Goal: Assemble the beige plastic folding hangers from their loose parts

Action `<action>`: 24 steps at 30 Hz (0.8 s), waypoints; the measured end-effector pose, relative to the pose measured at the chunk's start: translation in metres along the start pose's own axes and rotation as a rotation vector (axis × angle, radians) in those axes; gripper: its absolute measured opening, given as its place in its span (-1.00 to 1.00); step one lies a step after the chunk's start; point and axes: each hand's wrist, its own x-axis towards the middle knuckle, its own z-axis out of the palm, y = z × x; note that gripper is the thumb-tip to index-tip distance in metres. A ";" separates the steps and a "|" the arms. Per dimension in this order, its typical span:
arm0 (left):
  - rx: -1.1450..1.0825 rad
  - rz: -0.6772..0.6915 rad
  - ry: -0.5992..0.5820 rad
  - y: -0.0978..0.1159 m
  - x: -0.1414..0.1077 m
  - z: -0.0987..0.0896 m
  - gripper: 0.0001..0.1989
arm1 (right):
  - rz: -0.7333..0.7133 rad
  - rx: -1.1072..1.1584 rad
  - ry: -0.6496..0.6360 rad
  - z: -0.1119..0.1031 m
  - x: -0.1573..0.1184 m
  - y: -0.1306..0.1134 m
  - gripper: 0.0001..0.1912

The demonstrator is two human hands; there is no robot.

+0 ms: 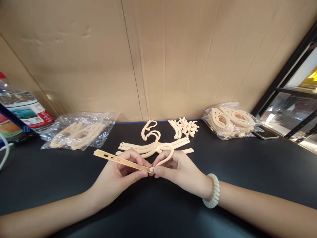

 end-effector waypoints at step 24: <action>0.130 0.077 0.028 -0.001 -0.001 -0.001 -0.89 | 0.038 0.035 -0.065 0.000 0.002 -0.003 -0.80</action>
